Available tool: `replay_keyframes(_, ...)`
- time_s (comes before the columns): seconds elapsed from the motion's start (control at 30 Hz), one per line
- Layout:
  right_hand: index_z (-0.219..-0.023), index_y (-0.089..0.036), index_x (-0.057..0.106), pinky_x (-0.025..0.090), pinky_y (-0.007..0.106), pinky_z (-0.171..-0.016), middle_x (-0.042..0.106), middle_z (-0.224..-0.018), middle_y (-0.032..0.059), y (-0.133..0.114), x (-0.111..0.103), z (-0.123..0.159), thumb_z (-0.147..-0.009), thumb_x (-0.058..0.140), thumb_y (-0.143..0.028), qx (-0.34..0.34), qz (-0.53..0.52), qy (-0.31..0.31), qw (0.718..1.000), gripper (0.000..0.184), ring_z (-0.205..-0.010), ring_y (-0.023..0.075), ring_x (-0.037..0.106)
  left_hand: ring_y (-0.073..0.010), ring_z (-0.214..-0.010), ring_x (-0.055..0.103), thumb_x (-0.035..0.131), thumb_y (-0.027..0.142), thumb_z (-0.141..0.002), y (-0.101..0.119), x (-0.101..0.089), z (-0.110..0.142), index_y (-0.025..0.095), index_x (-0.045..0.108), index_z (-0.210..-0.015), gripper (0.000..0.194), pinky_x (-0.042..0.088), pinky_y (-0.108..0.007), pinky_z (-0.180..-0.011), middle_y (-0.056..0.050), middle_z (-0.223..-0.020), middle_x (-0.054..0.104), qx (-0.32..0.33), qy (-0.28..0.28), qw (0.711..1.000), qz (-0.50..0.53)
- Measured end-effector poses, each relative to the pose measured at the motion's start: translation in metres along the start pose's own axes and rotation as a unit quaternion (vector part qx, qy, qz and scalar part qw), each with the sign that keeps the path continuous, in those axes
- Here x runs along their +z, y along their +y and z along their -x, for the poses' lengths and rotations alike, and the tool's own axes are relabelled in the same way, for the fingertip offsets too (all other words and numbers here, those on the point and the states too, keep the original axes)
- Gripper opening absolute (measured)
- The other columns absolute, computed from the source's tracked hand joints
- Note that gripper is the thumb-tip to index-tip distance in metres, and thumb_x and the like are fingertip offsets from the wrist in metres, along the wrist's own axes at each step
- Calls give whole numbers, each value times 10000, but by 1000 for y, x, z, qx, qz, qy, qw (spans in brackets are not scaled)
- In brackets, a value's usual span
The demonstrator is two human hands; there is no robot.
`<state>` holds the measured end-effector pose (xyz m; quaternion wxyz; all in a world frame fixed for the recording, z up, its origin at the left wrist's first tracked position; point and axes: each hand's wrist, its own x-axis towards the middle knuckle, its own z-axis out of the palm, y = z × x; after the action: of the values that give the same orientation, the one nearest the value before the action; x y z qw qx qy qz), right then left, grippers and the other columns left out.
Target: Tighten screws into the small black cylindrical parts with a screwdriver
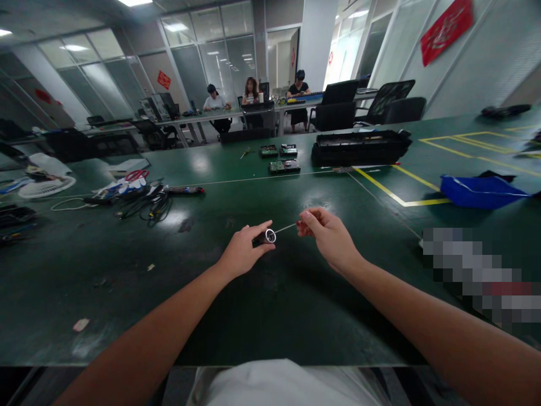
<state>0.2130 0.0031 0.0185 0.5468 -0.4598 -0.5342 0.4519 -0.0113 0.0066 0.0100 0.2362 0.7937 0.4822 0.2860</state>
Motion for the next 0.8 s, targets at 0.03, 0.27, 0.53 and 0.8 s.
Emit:
replay_keyframes(0.03, -925, -192, 637, 532, 355, -721, 675, -797, 19, -1, 0, 0, -887, 647, -465, 4, -2, 2, 1000, 276, -708, 164, 640, -243, -1181, 632, 753, 270, -847, 0, 0, 0, 281, 560, -1408, 593, 268, -509, -1223, -38, -1237, 706, -8, 2, 1000, 9)
replay_keyframes(0.27, -927, -182, 628, 531, 357, -728, 669, -802, 26, -5, 0, 2, -897, 626, -446, 3, 15, -7, 1000, 266, -715, 165, 637, -246, -1018, 661, 759, 272, -840, 4, -2, 1, 246, 701, -1192, 357, 433, -475, -1080, -41, -1099, 733, -12, 19, 1000, 11)
replay_keyframes(0.53, -886, -173, 661, 491, 299, -626, 654, -678, 4, -17, -2, 5, -926, 591, -490, -20, 129, -9, 991, 327, -611, 144, 611, -237, -1127, 639, 742, 257, -862, -4, 0, 1, 268, 681, -1238, 381, 278, -511, -1198, -31, -1197, 718, 33, 16, 999, 14)
replay_keyframes(0.8, -856, -186, 667, 408, 278, -511, 578, -551, -29, -24, -6, 6, -919, 590, -504, -23, 215, -34, 976, 333, -486, 132, 532, -248, -1154, 619, 703, 301, -898, -9, 0, 0, 308, 636, -1292, 400, 222, -590, -1195, -15, -1227, 708, 34, -22, 999, -30)
